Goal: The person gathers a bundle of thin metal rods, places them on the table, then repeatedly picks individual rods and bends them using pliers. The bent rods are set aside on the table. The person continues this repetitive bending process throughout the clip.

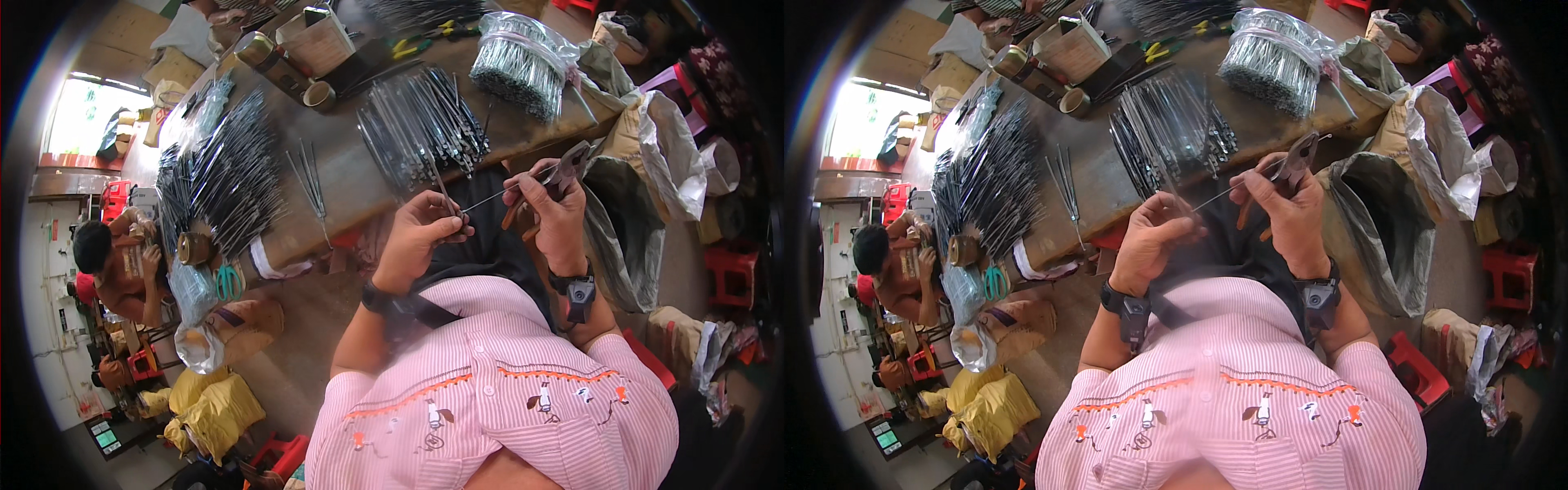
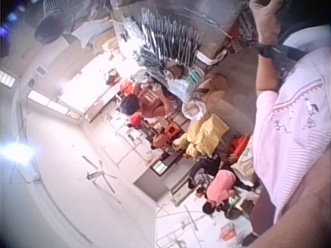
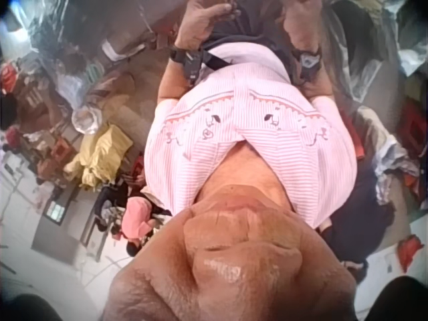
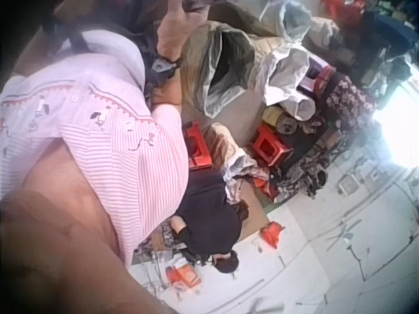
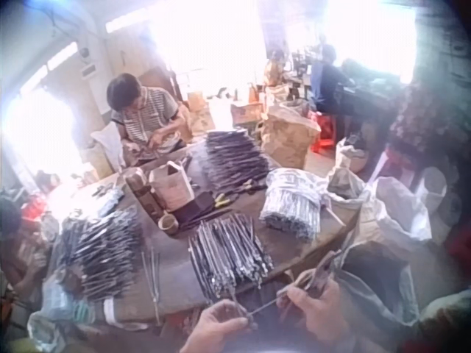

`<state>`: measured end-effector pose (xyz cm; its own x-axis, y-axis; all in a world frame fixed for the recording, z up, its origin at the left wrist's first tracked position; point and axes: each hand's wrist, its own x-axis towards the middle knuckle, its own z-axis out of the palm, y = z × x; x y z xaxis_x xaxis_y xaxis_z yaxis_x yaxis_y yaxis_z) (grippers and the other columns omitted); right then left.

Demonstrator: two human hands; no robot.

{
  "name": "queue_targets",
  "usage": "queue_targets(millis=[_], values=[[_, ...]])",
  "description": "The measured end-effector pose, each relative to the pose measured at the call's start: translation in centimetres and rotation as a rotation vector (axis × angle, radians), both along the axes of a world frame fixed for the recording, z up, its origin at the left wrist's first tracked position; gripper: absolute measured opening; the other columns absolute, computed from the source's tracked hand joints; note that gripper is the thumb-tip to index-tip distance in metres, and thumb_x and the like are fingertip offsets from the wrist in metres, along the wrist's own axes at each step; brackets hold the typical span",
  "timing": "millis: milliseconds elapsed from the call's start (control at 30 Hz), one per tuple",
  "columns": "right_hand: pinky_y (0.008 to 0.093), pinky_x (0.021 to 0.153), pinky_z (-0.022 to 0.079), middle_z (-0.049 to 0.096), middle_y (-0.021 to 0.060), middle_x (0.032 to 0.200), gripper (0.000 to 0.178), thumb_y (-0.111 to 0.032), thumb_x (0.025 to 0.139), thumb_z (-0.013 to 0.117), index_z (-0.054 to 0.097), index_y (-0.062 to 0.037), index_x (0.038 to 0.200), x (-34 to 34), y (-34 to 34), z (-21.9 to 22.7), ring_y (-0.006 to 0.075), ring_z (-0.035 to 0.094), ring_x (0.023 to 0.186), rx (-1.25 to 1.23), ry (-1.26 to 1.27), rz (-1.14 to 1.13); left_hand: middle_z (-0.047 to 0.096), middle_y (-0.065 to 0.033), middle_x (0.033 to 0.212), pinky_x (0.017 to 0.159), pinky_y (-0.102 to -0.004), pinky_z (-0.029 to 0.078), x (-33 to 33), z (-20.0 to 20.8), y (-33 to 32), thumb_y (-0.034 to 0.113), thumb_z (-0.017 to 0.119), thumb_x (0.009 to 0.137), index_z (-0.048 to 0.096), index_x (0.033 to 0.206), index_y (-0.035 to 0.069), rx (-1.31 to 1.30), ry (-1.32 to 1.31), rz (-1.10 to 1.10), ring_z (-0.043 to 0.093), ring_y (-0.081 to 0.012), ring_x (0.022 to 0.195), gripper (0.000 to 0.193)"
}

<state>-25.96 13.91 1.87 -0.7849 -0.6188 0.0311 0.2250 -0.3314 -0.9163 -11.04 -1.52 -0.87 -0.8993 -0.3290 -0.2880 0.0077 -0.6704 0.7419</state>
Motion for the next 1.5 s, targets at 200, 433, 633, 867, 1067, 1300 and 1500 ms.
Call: queue_targets(millis=[200, 433, 633, 867, 1067, 1300, 1500], values=[[0.0236, 0.053, 0.053, 0.070, 0.0108, 0.084, 0.012, -0.002, 0.089, 0.065, 0.059, -0.0004, 0.099, 1.0, -0.1, -0.4, 0.0153, 0.069, 0.074, 0.074, 0.089, 0.017, 0.069, -0.0122, 0.093, 0.075, -0.0324, 0.059, 0.1, 0.2, 0.2, -0.002, 0.069, 0.084, 0.059, 0.099, 0.000, -0.048, 0.052, 0.001, 0.070, -0.0227, 0.083, 0.019], [0.0288, 0.053, 0.056, 0.069, 0.0126, 0.086, 0.009, -0.004, 0.091, 0.064, 0.059, 0.0001, 0.097, 2.0, -0.6, -0.6, 0.0167, 0.068, 0.074, 0.095, 0.067, 0.060, 0.070, -0.0134, 0.093, 0.074, -0.0307, 0.059, 0.4, -0.1, 0.4, -0.001, 0.071, 0.083, 0.060, 0.098, -0.001, -0.076, 0.029, 0.030, 0.071, -0.0226, 0.084, 0.019], [0.0215, 0.051, 0.050, 0.070, 0.0095, 0.081, 0.007, -0.001, 0.088, 0.066, 0.062, 0.0000, 0.094, 1.5, 0.2, 0.0, 0.0122, 0.067, 0.068, 0.116, 0.120, 0.021, 0.070, -0.0131, 0.092, 0.072, -0.0299, 0.058, 1.1, -0.2, 0.3, 0.000, 0.072, 0.083, 0.061, 0.097, -0.001, -0.083, -0.001, 0.063, 0.071, -0.0222, 0.082, 0.018], [0.0262, 0.052, 0.054, 0.070, 0.0128, 0.087, 0.012, -0.003, 0.091, 0.064, 0.059, 0.0007, 0.101, 2.8, -0.3, -1.5, 0.0157, 0.069, 0.076, 0.139, 0.079, 0.119, 0.070, -0.0110, 0.090, 0.072, -0.0288, 0.058, 0.8, -0.1, 1.1, 0.002, 0.073, 0.082, 0.063, 0.097, -0.002, -0.141, -0.022, 0.020, 0.071, -0.0207, 0.082, 0.019], [0.0237, 0.050, 0.051, 0.069, 0.0114, 0.088, 0.021, -0.004, 0.088, 0.068, 0.059, 0.0028, 0.105, 1.8, -0.3, -0.8, 0.0141, 0.067, 0.073, 0.112, -0.004, -0.051, 0.070, -0.0100, 0.091, 0.075, -0.0276, 0.057, 1.8, 0.0, 0.8, -0.001, 0.071, 0.082, 0.063, 0.105, -0.003, -0.183, -0.082, 0.009, 0.070, -0.0182, 0.082, 0.025], [0.0261, 0.067, 0.053, 0.068, 0.0115, 0.091, 0.023, -0.005, 0.088, 0.067, 0.061, 0.0026, 0.109, 1.1, 0.7, -1.8, 0.0146, 0.065, 0.073, 0.222, -0.123, 0.124, 0.069, -0.0072, 0.092, 0.075, -0.0243, 0.054, 1.5, 0.6, 2.4, -0.004, 0.069, 0.079, 0.063, 0.113, -0.004, -0.230, -0.107, -0.211, 0.067, -0.0125, 0.081, 0.034], [0.0269, 0.067, 0.054, 0.068, 0.0109, 0.091, 0.025, -0.007, 0.086, 0.071, 0.062, 0.0022, 0.108, 0.5, 1.4, -2.6, 0.0156, 0.065, 0.073, 0.218, -0.284, 0.235, 0.063, -0.0064, 0.090, 0.064, -0.0246, 0.055, 1.3, 1.2, 2.3, -0.003, 0.065, 0.086, 0.056, 0.116, -0.003, -0.226, -0.062, -0.344, 0.068, -0.0152, 0.081, 0.032]])
